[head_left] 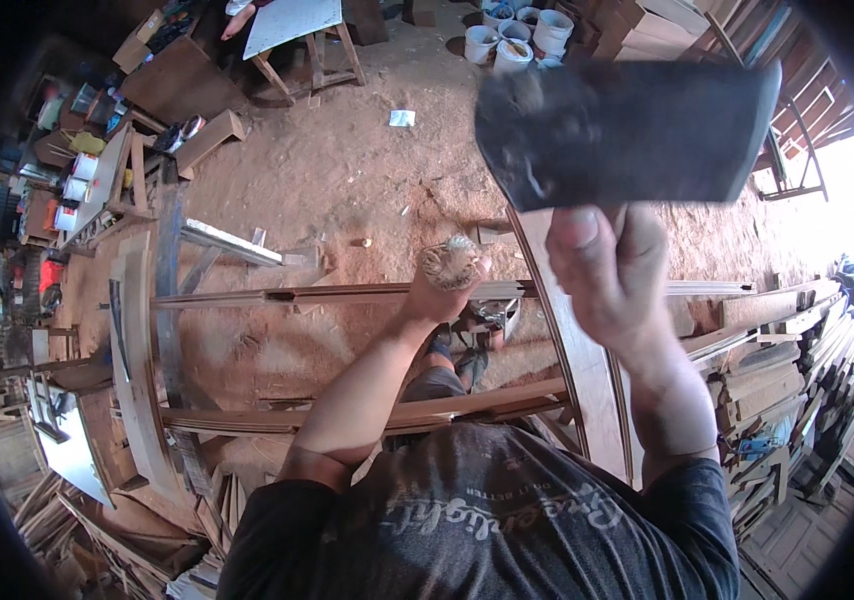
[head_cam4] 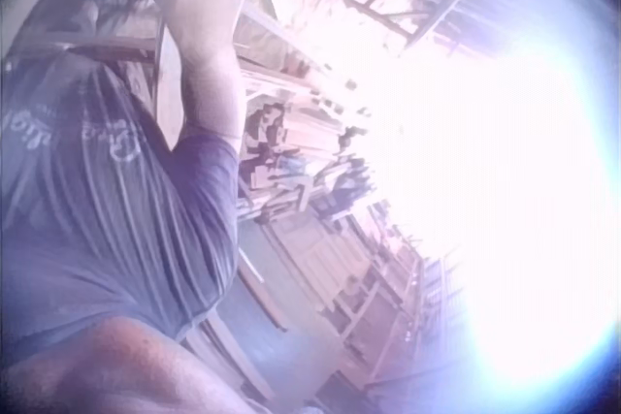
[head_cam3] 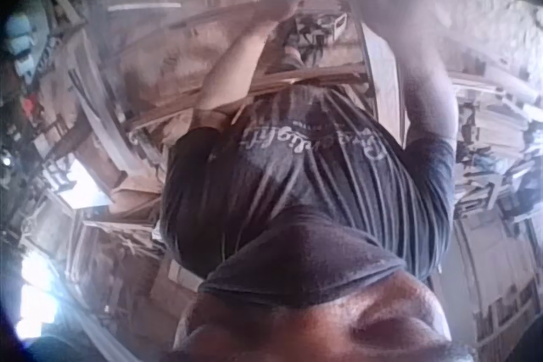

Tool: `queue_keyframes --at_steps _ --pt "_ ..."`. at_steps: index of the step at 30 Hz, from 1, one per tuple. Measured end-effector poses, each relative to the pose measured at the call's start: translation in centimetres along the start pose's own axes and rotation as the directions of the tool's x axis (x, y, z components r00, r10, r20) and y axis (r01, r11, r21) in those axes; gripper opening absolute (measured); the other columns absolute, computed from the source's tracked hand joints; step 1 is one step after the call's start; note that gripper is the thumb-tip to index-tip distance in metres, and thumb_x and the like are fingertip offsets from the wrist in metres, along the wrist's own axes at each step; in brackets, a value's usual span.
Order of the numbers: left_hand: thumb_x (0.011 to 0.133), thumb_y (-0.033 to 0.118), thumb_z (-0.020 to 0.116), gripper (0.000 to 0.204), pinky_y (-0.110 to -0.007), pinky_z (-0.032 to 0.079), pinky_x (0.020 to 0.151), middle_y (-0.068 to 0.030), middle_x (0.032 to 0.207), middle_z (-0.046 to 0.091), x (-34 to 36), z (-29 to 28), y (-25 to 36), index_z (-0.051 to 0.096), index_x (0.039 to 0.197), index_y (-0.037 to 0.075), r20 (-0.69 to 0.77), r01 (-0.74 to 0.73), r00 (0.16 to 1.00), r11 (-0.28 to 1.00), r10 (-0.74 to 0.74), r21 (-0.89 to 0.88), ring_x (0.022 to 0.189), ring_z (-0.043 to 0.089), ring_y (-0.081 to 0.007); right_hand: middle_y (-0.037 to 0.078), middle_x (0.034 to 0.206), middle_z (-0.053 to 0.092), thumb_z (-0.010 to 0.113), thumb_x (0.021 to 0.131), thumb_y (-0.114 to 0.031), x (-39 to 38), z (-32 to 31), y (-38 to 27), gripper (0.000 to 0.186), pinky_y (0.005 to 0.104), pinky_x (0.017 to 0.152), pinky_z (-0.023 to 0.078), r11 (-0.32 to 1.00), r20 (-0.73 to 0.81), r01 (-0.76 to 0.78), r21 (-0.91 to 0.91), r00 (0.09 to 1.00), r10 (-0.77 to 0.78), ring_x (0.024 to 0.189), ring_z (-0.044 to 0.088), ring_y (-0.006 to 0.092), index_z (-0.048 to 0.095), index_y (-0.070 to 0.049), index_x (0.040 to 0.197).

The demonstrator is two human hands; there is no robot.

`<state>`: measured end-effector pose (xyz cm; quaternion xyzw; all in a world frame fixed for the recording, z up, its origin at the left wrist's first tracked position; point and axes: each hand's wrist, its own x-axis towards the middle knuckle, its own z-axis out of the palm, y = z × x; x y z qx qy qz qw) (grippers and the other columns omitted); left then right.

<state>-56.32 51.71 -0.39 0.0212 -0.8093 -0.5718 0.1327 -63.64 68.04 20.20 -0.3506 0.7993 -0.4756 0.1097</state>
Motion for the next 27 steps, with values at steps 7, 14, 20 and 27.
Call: queue_keyframes --at_steps 7,14,20,27 --pt "0.095 0.019 0.064 0.016 -0.03 0.049 0.071 -0.0016 0.076 0.064 -0.8 -0.2 -3.0 0.064 0.085 0.006 -0.041 -0.265 0.958 0.929 0.284 0.257 0.072 0.062 -0.0169 0.018 0.069 0.067 0.056 0.1 -0.052 0.5 0.6 3.5 0.052 0.0466 0.066 0.054 0.893 0.241 -0.049 -0.447 0.955 0.173 0.068 0.069 0.0383 0.064 -0.001 0.109" --pt "0.094 0.024 0.066 0.017 -0.034 0.048 0.068 -0.0029 0.083 0.068 -0.7 1.0 -2.7 0.065 0.092 0.007 0.033 -0.126 0.991 0.992 0.126 -0.016 0.077 0.063 -0.0184 0.01 0.061 0.061 0.053 0.103 -0.029 -1.9 0.5 1.5 0.037 0.0333 0.052 0.048 1.0 -0.041 0.021 -0.007 0.999 -0.021 0.054 0.06 0.0189 0.061 0.0 0.081" --pt "0.091 0.015 0.07 0.014 -0.035 0.05 0.066 -0.0061 0.077 0.067 -0.9 1.1 -0.6 0.065 0.085 0.004 0.024 0.027 0.999 0.999 -0.025 -0.047 0.072 0.065 -0.0181 0.026 0.075 0.066 0.056 0.101 -0.046 0.4 -0.3 3.4 0.049 0.051 0.07 0.051 0.942 0.182 -0.176 -0.286 0.955 0.234 0.075 0.067 0.0458 0.062 0.003 0.103" --pt "0.086 0.008 0.074 0.013 -0.033 0.052 0.073 -0.0057 0.09 0.071 -1.4 2.7 -2.3 0.067 0.095 0.003 -0.006 -0.022 1.0 0.978 0.022 -0.206 0.083 0.067 -0.0153 0.015 0.065 0.061 0.055 0.101 -0.045 -3.8 2.1 5.4 0.047 0.037 0.056 0.048 0.926 0.076 -0.065 -0.371 0.992 0.1 0.059 0.063 0.0264 0.06 0.0 0.091"
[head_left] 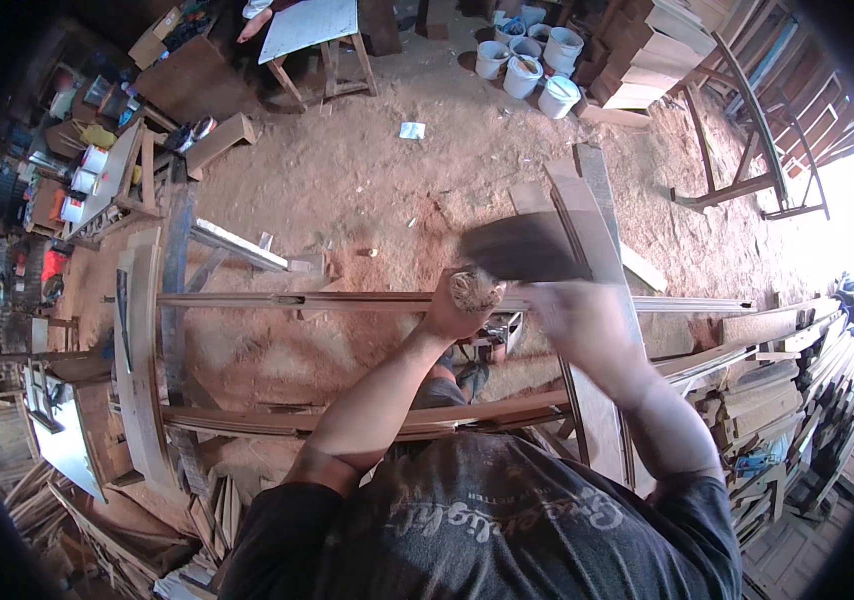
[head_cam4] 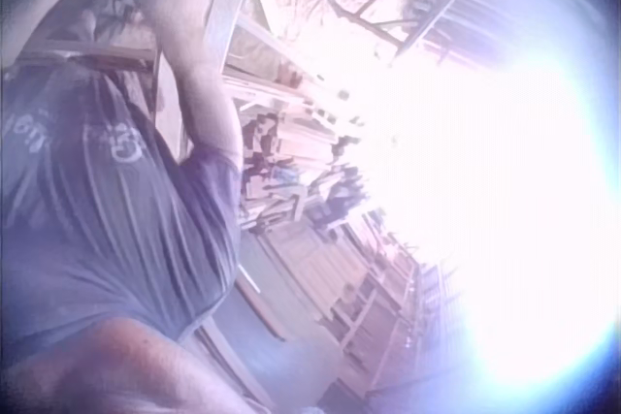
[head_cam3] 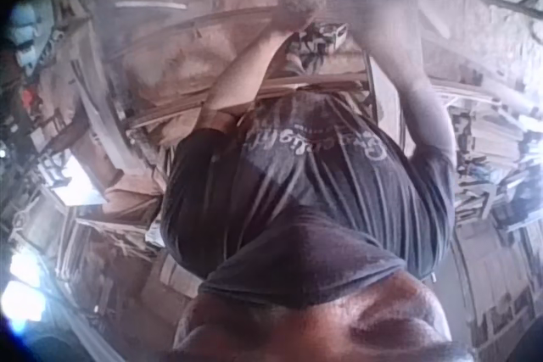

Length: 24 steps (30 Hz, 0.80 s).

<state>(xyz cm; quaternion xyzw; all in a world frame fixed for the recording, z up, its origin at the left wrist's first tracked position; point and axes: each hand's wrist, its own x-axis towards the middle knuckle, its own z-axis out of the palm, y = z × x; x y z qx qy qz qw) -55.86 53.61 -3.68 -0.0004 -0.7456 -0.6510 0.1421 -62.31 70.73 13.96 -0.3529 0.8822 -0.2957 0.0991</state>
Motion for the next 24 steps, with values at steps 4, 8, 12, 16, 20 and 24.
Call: queue_keyframes --at_steps 4,8,12,16,20,24 --pt "0.086 0.014 0.074 0.023 -0.039 0.052 0.079 -0.0069 0.096 0.07 -1.0 -1.5 -1.2 0.069 0.106 0.005 0.009 -0.107 0.993 0.892 0.115 0.439 0.092 0.067 -0.0226 0.022 0.08 0.069 0.056 0.101 -0.041 -0.3 0.8 1.4 0.045 0.042 0.07 0.053 0.989 0.255 -0.145 -0.026 0.956 0.147 0.078 0.072 0.0361 0.062 0.003 0.107" --pt "0.095 0.019 0.064 0.018 -0.043 0.045 0.067 -0.009 0.079 0.062 -1.6 -1.3 -2.8 0.062 0.084 0.005 -0.095 -0.175 0.931 0.657 0.353 0.733 0.073 0.058 -0.0333 0.025 0.088 0.069 0.056 0.102 -0.044 -2.6 1.0 1.7 0.051 0.042 0.072 0.052 0.863 0.197 -0.405 0.301 0.912 0.36 0.084 0.072 0.0333 0.062 0.006 0.111" --pt "0.1 0.019 0.061 0.029 -0.032 0.035 0.05 -0.0001 0.065 0.05 -0.3 -0.4 -2.4 0.049 0.076 0.01 -0.549 0.175 0.836 0.943 0.009 0.282 0.055 0.047 -0.0167 -0.004 0.07 0.051 0.052 0.106 -0.039 -6.6 4.9 5.0 0.036 0.0236 0.054 0.039 0.658 0.101 -0.515 0.55 0.822 0.56 0.062 0.047 0.0052 0.057 -0.004 0.097" --pt "0.103 0.026 0.059 0.032 -0.035 0.036 0.051 -0.0022 0.064 0.049 -0.4 -0.2 -1.3 0.051 0.079 0.005 -0.558 0.292 0.706 0.897 -0.436 -0.331 0.055 0.045 -0.0155 -0.003 0.068 0.05 0.05 0.107 -0.035 -11.0 5.7 6.9 0.033 0.024 0.051 0.039 0.624 0.043 -0.525 0.579 0.784 0.62 0.059 0.048 0.0056 0.052 -0.007 0.09" --pt "0.099 0.022 0.064 0.029 -0.029 0.035 0.05 0.0007 0.066 0.05 -0.8 -1.9 0.9 0.053 0.077 0.007 -0.333 0.156 0.937 0.979 -0.104 0.131 0.056 0.046 -0.0115 -0.002 0.064 0.05 0.048 0.107 -0.035 -13.5 5.4 7.6 0.033 0.0248 0.046 0.041 0.638 -0.011 -0.55 0.54 0.753 0.658 0.052 0.05 0.0073 0.052 -0.009 0.089" --pt "0.097 0.015 0.065 0.021 -0.026 0.035 0.051 0.0023 0.067 0.051 0.1 -2.7 1.6 0.056 0.081 0.006 -0.117 -0.089 0.986 0.965 0.121 0.248 0.056 0.047 -0.0102 -0.003 0.061 0.047 0.047 0.107 -0.037 -13.8 4.9 6.7 0.034 0.0248 0.041 0.038 0.449 0.104 -0.638 0.626 0.639 0.762 0.047 0.047 0.0064 0.049 -0.011 0.086"
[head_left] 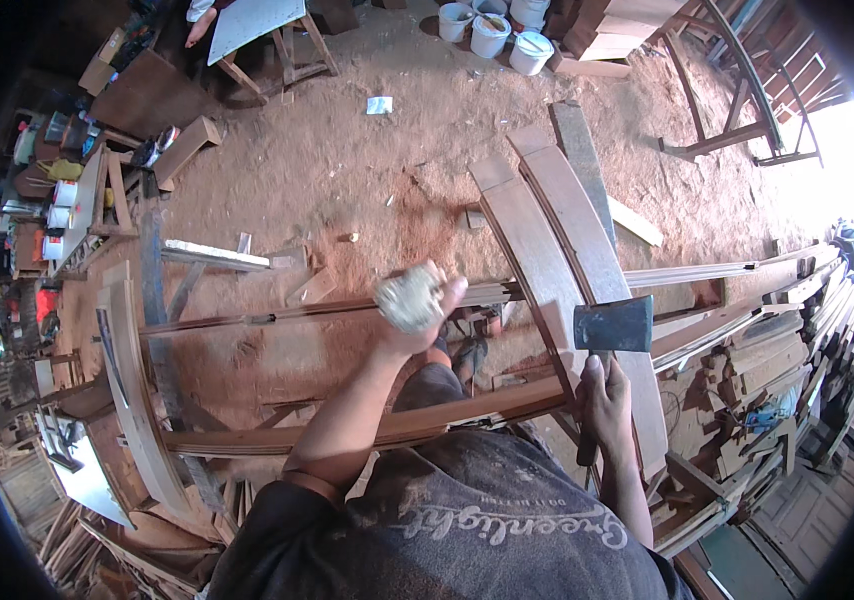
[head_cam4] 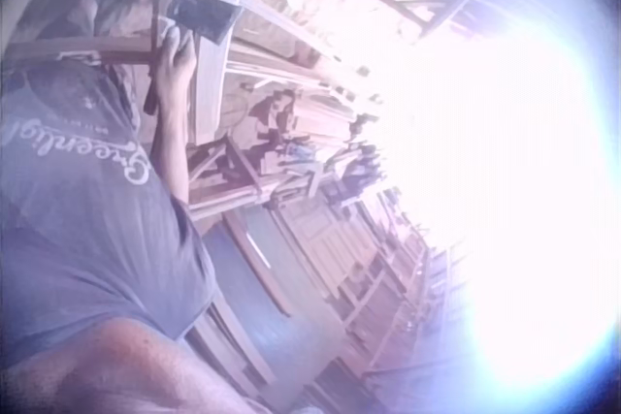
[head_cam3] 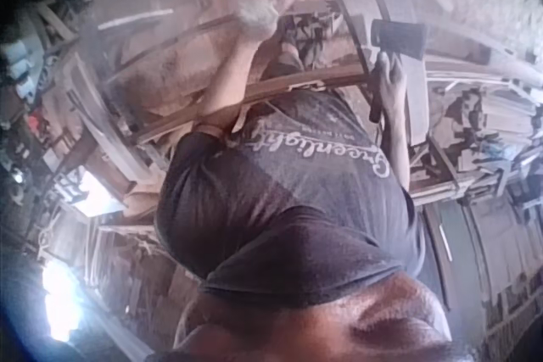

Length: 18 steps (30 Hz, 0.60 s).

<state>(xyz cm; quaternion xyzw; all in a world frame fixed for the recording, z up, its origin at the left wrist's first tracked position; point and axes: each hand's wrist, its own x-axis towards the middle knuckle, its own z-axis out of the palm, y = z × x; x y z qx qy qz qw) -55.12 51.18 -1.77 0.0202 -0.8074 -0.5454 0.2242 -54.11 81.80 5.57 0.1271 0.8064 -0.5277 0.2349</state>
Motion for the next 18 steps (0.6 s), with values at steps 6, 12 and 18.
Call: queue_keyframes --at_steps 6,12,18 --pt "0.096 0.018 0.07 0.024 -0.025 0.039 0.053 0.003 0.067 0.055 1.6 -0.4 1.0 0.057 0.08 0.006 0.132 0.424 0.891 0.693 -0.434 -0.583 0.06 0.049 -0.0058 -0.001 0.067 0.052 0.05 0.106 -0.04 1.2 0.9 -1.3 0.04 0.0258 0.051 0.041 0.998 0.066 0.049 -0.041 0.997 -0.046 0.06 0.05 0.0066 0.058 -0.001 0.099" --pt "0.096 0.021 0.07 0.026 -0.03 0.041 0.054 -0.0008 0.07 0.058 0.9 -0.4 0.5 0.059 0.08 0.003 0.112 0.445 0.887 0.764 -0.448 -0.467 0.06 0.052 -0.0114 -0.004 0.069 0.051 0.05 0.106 -0.039 2.1 2.0 -3.7 0.037 0.0243 0.051 0.038 0.993 0.161 0.063 -0.099 0.986 -0.047 0.058 0.047 0.005 0.053 -0.007 0.089" --pt "0.096 0.015 0.067 0.017 -0.031 0.041 0.054 -0.0024 0.07 0.057 0.9 1.4 0.9 0.063 0.087 0.001 -0.037 0.241 0.967 0.954 -0.252 -0.179 0.061 0.054 -0.0133 -0.003 0.068 0.051 0.051 0.105 -0.043 3.3 2.2 -9.2 0.039 0.0222 0.048 0.037 0.964 0.235 0.258 -0.072 0.943 -0.235 0.054 0.047 0.0058 0.055 -0.006 0.094"
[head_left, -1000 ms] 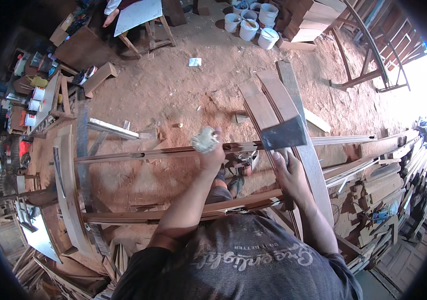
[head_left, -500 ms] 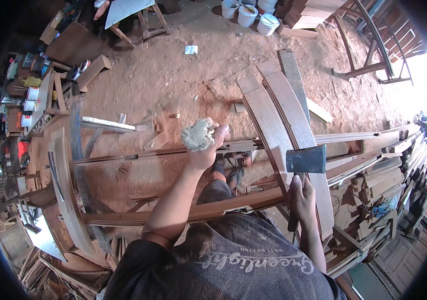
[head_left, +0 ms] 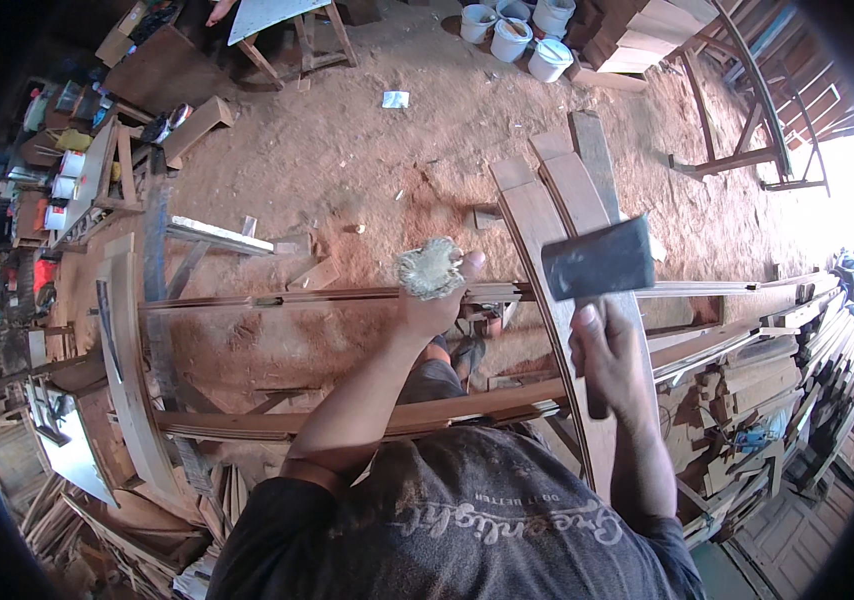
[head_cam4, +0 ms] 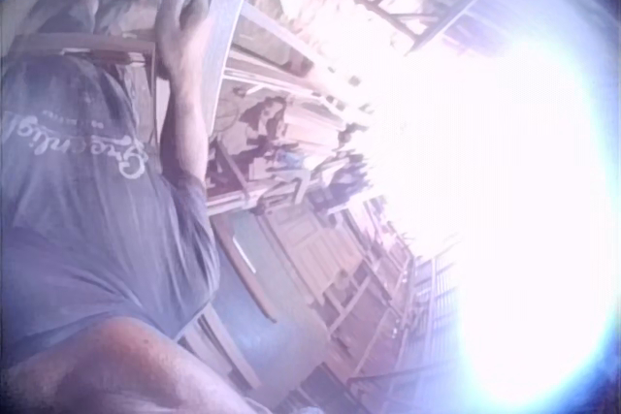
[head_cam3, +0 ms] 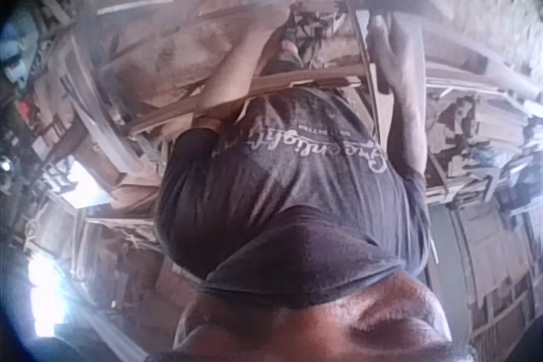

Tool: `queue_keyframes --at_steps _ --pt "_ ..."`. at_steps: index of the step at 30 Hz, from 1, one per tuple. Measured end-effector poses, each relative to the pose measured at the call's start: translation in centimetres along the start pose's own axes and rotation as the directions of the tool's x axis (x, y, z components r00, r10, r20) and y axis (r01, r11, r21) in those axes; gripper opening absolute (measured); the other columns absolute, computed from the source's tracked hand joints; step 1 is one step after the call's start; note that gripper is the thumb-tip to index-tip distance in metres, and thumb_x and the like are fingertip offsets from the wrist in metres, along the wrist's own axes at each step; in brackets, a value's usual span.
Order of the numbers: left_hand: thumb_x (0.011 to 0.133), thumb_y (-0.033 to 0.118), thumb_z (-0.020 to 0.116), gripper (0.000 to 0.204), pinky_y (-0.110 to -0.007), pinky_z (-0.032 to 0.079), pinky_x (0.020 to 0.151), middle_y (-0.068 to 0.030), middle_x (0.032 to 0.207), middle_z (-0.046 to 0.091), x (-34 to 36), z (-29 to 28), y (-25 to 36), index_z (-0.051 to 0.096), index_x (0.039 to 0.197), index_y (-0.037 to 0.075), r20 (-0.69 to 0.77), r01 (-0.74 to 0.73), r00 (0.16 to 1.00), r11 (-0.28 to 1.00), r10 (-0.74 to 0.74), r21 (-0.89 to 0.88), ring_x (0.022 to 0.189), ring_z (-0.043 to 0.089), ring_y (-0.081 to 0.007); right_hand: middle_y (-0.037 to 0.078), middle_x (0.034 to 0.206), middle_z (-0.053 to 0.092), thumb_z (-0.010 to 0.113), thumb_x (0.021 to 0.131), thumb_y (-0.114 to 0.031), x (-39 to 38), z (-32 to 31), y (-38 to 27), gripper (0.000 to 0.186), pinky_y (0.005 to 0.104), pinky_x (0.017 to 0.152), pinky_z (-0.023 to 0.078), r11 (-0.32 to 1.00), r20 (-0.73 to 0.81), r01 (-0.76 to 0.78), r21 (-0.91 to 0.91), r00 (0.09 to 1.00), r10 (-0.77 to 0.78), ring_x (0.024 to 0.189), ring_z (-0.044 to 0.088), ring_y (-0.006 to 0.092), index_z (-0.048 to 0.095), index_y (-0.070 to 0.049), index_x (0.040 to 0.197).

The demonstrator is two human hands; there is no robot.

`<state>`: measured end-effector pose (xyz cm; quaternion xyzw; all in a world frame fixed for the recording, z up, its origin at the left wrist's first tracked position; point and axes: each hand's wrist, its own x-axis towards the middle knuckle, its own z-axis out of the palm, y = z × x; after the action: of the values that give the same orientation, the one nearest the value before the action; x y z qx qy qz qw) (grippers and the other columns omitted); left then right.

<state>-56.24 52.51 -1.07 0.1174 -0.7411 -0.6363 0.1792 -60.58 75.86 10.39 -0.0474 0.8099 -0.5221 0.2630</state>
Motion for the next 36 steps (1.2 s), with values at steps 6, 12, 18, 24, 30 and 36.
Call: queue_keyframes --at_steps 6,12,18,24,30,36 --pt "0.094 0.019 0.069 0.015 -0.037 0.051 0.072 -0.01 0.084 0.069 0.2 0.0 2.1 0.069 0.098 0.004 0.12 -0.097 0.99 0.969 0.071 0.228 0.082 0.068 -0.0221 0.005 0.078 0.065 0.061 0.101 -0.038 1.2 -0.1 -8.5 0.047 0.0281 0.056 0.047 0.872 0.065 0.472 0.127 0.874 -0.482 0.066 0.061 0.0107 0.056 0.006 0.118" --pt "0.093 0.015 0.068 0.025 -0.034 0.053 0.088 -0.0078 0.105 0.072 -0.5 0.2 0.6 0.066 0.115 0.004 0.118 -0.352 0.936 0.903 0.332 0.247 0.101 0.068 -0.0205 0.02 0.067 0.066 0.065 0.094 -0.048 3.5 1.5 -11.0 0.05 0.0474 0.061 0.051 0.631 0.344 0.452 -0.63 0.891 -0.295 0.066 0.069 0.0373 0.064 0.002 0.091" --pt "0.08 -0.001 0.078 0.049 -0.033 0.054 0.088 -0.0095 0.113 0.067 -3.1 1.7 -3.4 0.054 0.122 0.002 0.191 -0.224 0.96 0.97 0.204 0.094 0.107 0.066 -0.0176 0.016 0.068 0.065 0.07 0.094 -0.036 0.7 -0.5 -12.3 0.04 0.0377 0.063 0.052 0.772 0.172 0.624 -0.119 0.779 -0.603 0.065 0.067 0.0261 0.066 0.003 0.099" --pt "0.078 0.003 0.081 0.071 -0.035 0.052 0.097 -0.0118 0.129 0.061 -3.3 1.6 -4.0 0.043 0.138 0.003 0.23 0.118 0.971 0.962 -0.061 -0.247 0.121 0.059 -0.019 0.019 0.072 0.069 0.065 0.095 -0.047 1.9 1.9 -7.6 0.046 0.0479 0.064 0.055 0.494 0.382 0.452 -0.742 0.892 -0.243 0.071 0.07 0.0397 0.061 -0.001 0.093" --pt "0.092 0.023 0.068 0.018 -0.038 0.05 0.065 -0.0108 0.076 0.067 -1.2 -1.1 -5.2 0.066 0.09 0.005 -0.016 0.02 1.0 0.992 -0.018 0.122 0.073 0.066 -0.026 0.016 0.068 0.067 0.067 0.096 -0.041 -0.3 -0.7 -12.2 0.045 0.0397 0.061 0.053 0.844 0.197 0.437 -0.31 0.898 -0.393 0.063 0.07 0.0269 0.064 0.003 0.09" --pt "0.091 0.021 0.068 0.016 -0.04 0.049 0.077 -0.0065 0.081 0.07 -1.7 1.6 -2.0 0.066 0.091 0.005 0.084 -0.251 0.967 0.953 0.24 0.168 0.079 0.067 -0.0264 0.015 0.072 0.068 0.067 0.097 -0.038 -0.3 1.9 -9.0 0.041 0.0376 0.067 0.055 0.719 0.133 0.666 -0.196 0.745 -0.654 0.07 0.07 0.0268 0.068 0.003 0.097"
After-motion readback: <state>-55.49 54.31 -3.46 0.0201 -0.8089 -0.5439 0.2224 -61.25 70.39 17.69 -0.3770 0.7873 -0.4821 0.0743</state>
